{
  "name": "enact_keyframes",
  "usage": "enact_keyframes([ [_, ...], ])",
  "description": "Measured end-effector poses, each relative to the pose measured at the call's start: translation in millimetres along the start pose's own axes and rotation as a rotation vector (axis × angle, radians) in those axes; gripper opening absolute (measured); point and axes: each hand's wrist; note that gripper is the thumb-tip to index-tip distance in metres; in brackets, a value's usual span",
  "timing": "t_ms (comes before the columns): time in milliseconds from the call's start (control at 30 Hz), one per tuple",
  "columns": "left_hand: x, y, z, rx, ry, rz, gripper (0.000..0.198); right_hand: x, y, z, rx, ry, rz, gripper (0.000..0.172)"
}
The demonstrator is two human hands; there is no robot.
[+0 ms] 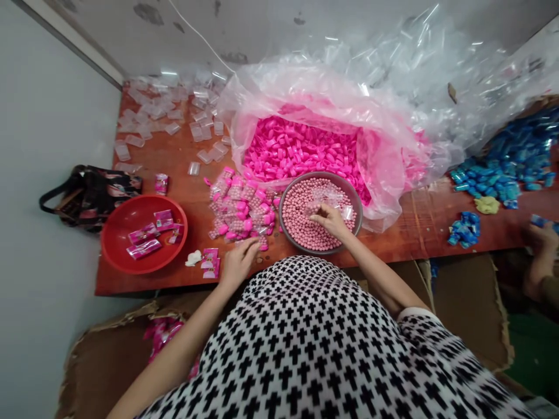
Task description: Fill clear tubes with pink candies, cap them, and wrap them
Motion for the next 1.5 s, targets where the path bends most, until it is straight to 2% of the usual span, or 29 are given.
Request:
enact_keyframes([
  [100, 49.7, 16.5, 50.7, -0.267, -0.102, 0.049, 0.047, -4.9, -11.3, 5.0, 0.137, -0.069, 0.016, 0.031],
  [167, 74.6, 26.1, 81.2, -0.437, -0.152, 0.056, 0.049, -7.4, -18.3, 4.8, 0.161, -0.092, 0.01, 0.033],
  [233, 88.1, 30.9, 99.9, -0.532, -0.17, 0.022, 0.045, -8.4, -25.1, -0.6, 0.095, -0.094, -0.027, 0.034],
  [300, 93.1, 30.5, 106.0, -0.592, -0.17, -0.027, 0.045, -7.7, -31.8, -10.4, -0.029, -0.098, -0.102, 0.037],
  [400, 96.4, 24.2, 100.9, -0.594, -0.215, -0.037, 0.048, -2.7, -41.1, -25.6, -0.249, -0.175, -0.281, 0.034],
  [500, 102.3, 19.3, 91.7, -0.475, -0.264, 0.039, 0.045, 5.7, -44.9, -32.2, -0.4, -0.287, -0.398, 0.023],
  [633, 110.6, 20.6, 81.6, -0.292, -0.275, 0.179, 0.032, 13.1, -39.2, -29.9, -0.502, -0.394, -0.405, 0.018],
  [733, 113.4, 19.4, 76.9, -0.228, -0.284, 0.236, 0.026, 16.4, -34.2, -32.2, -0.509, -0.425, -0.316, 0.015],
  [800, 113.5, 14.8, 76.7, -0.228, -0.25, 0.207, 0.026, 24.9, -33.8, -38.5, -0.502, -0.399, -0.249, 0.016],
  [867, 112.4, 8.6, 78.8, -0.269, -0.205, 0.143, 0.03, 43.7, -36.7, -46.9, -0.523, -0.31, -0.205, 0.021],
  [1000, 108.1, 3.7, 84.6, -0.529, -0.167, -0.047, 0.044, 110.1, -51.9, -61.1, -0.644, 0.022, -0.143, 0.027],
  [1067, 106.5, 6.9, 85.0, -0.663, -0.161, -0.146, 0.047, 147.4, -61.4, -63.3, -0.731, 0.125, -0.119, 0.028],
  [1167, 106.6, 12.7, 81.5, -0.752, -0.132, -0.21, 0.046, 191.1, -72.8, -58.3, -0.88, 0.151, -0.076, 0.03],
  [1233, 107.6, 14.0, 78.4, -0.774, -0.114, -0.211, 0.046, 207.8, -77.0, -50.3, -0.96, 0.123, -0.076, 0.03],
  [1400, 111.0, 10.1, 72.8, -0.789, -0.082, -0.217, 0.045, 216.8, -76.7, -30.8, -1.042, 0.03, -0.098, 0.029],
  [1500, 114.4, 8.9, 70.9, -0.788, -0.07, -0.23, 0.047, 217.7, -71.7, -29.5, -1.116, 0.067, -0.053, 0.03],
])
Point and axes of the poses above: each hand's wrist, its own x-axis towards the middle knuckle, its own z-axis out of the palm, y = z × x, and after that the axes turned 7 degrees about z, right-handed
